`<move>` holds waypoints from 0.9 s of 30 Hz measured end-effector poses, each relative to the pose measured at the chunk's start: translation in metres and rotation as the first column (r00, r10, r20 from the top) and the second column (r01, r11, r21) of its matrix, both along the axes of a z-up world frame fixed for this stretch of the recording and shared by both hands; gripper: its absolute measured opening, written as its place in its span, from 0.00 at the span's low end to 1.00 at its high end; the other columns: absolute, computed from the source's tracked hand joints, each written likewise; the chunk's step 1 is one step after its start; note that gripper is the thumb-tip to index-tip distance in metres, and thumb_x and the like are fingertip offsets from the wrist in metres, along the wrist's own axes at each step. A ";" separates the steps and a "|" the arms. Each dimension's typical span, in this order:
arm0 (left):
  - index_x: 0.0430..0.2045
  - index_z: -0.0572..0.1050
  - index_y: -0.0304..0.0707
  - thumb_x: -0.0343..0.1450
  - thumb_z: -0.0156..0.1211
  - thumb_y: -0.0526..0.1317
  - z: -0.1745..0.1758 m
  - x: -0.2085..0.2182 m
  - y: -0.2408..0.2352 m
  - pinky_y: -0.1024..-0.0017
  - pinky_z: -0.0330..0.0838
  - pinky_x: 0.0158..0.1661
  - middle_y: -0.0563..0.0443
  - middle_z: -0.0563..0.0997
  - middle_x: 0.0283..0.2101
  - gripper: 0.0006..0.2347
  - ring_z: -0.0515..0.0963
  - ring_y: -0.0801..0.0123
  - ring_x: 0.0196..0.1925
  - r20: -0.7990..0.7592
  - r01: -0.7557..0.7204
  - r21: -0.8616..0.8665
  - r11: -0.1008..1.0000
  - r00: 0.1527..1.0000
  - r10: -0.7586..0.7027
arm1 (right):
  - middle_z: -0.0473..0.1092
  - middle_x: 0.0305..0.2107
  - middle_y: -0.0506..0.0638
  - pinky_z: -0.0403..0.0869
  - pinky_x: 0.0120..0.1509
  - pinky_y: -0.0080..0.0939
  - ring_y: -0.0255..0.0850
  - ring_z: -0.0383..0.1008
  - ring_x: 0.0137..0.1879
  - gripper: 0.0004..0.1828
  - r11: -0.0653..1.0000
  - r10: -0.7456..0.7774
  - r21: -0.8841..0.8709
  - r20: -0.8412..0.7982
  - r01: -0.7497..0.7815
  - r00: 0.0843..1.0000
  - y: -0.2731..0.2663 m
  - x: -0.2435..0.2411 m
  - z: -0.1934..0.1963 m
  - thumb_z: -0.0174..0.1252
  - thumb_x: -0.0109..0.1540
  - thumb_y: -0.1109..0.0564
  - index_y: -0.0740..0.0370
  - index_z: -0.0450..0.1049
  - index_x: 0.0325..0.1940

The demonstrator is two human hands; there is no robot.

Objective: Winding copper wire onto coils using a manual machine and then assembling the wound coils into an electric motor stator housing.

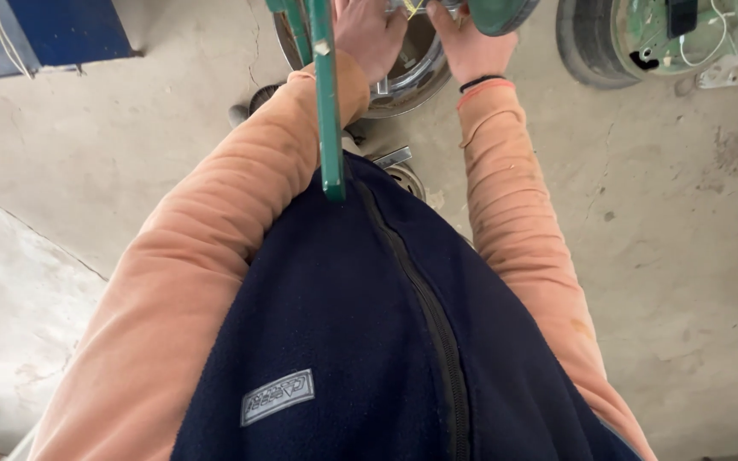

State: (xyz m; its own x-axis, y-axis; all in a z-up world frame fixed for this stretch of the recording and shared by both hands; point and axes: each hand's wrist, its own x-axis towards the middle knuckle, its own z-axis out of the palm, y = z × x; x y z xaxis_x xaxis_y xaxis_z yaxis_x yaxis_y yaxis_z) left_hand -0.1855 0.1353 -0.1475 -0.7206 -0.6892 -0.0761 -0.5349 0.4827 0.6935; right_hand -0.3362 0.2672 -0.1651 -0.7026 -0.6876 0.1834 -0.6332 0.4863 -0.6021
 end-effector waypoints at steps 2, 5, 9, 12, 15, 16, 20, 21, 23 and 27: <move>0.58 0.70 0.34 0.71 0.58 0.42 -0.002 0.006 0.002 0.50 0.58 0.67 0.34 0.71 0.63 0.21 0.65 0.41 0.67 -0.032 -0.002 0.043 0.999 0.999 0.003 | 0.73 0.25 0.47 0.71 0.37 0.51 0.48 0.74 0.30 0.25 0.998 0.035 0.057 -0.015 -0.034 0.999 -0.008 -0.008 -0.003 0.72 0.60 0.38 0.58 0.71 0.31; 0.69 0.57 0.26 0.68 0.65 0.38 -0.009 0.033 0.027 0.52 0.57 0.70 0.28 0.60 0.70 0.34 0.60 0.36 0.72 -0.317 0.195 -0.031 0.980 0.928 -0.195 | 0.73 0.28 0.48 0.71 0.40 0.51 0.49 0.74 0.33 0.23 0.990 0.126 -0.049 -0.063 -0.129 0.990 -0.006 -0.010 -0.008 0.70 0.64 0.40 0.59 0.71 0.34; 0.70 0.60 0.34 0.70 0.62 0.37 0.057 0.094 0.036 0.61 0.70 0.61 0.34 0.71 0.65 0.30 0.75 0.48 0.62 -0.317 0.433 0.392 0.812 0.892 -0.323 | 0.74 0.29 0.44 0.70 0.43 0.51 0.47 0.75 0.36 0.13 0.991 0.130 0.063 -0.163 -0.121 0.978 -0.003 -0.011 -0.010 0.62 0.69 0.46 0.56 0.73 0.38; 0.65 0.66 0.38 0.74 0.59 0.40 0.049 0.124 0.027 0.65 0.76 0.55 0.40 0.81 0.53 0.23 0.82 0.57 0.53 -0.301 0.492 0.721 0.488 0.856 -0.420 | 0.73 0.27 0.50 0.70 0.38 0.51 0.50 0.74 0.32 0.22 0.987 0.158 0.015 -0.152 -0.157 0.976 -0.009 -0.014 -0.007 0.67 0.66 0.41 0.62 0.72 0.36; 0.61 0.69 0.40 0.74 0.57 0.44 0.068 0.140 0.008 0.64 0.75 0.53 0.43 0.82 0.53 0.21 0.82 0.57 0.53 -0.101 0.464 0.666 0.584 0.832 -0.545 | 0.77 0.34 0.50 0.72 0.46 0.53 0.52 0.77 0.41 0.20 0.973 0.181 0.153 -0.049 -0.172 0.982 -0.013 -0.033 -0.041 0.65 0.70 0.39 0.58 0.77 0.44; 0.60 0.71 0.40 0.73 0.57 0.45 0.066 0.147 0.005 0.62 0.75 0.53 0.41 0.81 0.53 0.20 0.82 0.53 0.53 -0.099 0.534 0.601 0.595 0.788 -0.607 | 0.78 0.38 0.51 0.73 0.51 0.53 0.51 0.78 0.45 0.20 0.963 0.209 0.173 -0.001 -0.205 0.978 -0.011 -0.037 -0.051 0.66 0.72 0.40 0.59 0.78 0.48; 0.57 0.74 0.44 0.72 0.55 0.50 0.102 0.159 -0.020 0.56 0.72 0.52 0.39 0.81 0.51 0.20 0.79 0.45 0.52 0.089 0.582 0.565 0.586 0.663 -0.744 | 0.77 0.46 0.58 0.71 0.59 0.54 0.55 0.77 0.53 0.21 0.973 0.232 -0.018 0.003 -0.232 0.973 -0.011 -0.049 -0.060 0.66 0.70 0.47 0.66 0.76 0.57; 0.57 0.74 0.44 0.72 0.55 0.50 0.102 0.164 -0.029 0.56 0.72 0.52 0.39 0.81 0.51 0.20 0.79 0.45 0.52 0.097 0.578 0.559 0.595 0.667 -0.739 | 0.77 0.46 0.58 0.71 0.59 0.54 0.55 0.77 0.53 0.21 0.971 0.238 -0.029 0.001 -0.238 0.971 -0.012 -0.048 -0.061 0.66 0.70 0.47 0.66 0.76 0.57; 0.54 0.75 0.38 0.74 0.58 0.48 0.099 0.175 -0.047 0.58 0.73 0.52 0.38 0.81 0.50 0.18 0.80 0.47 0.53 0.106 0.555 0.493 0.670 0.726 -0.680 | 0.75 0.51 0.63 0.69 0.61 0.55 0.59 0.74 0.57 0.23 0.953 0.215 -0.212 -0.027 -0.216 0.976 -0.008 -0.048 -0.063 0.67 0.68 0.52 0.72 0.73 0.60; 0.57 0.74 0.37 0.74 0.58 0.44 0.127 0.175 -0.076 0.64 0.76 0.51 0.42 0.83 0.49 0.18 0.83 0.57 0.50 0.056 0.360 0.524 0.772 0.890 -0.453 | 0.74 0.54 0.67 0.68 0.63 0.56 0.61 0.73 0.59 0.26 0.917 0.200 -0.342 -0.052 -0.205 0.978 0.002 -0.035 -0.037 0.67 0.66 0.56 0.76 0.71 0.63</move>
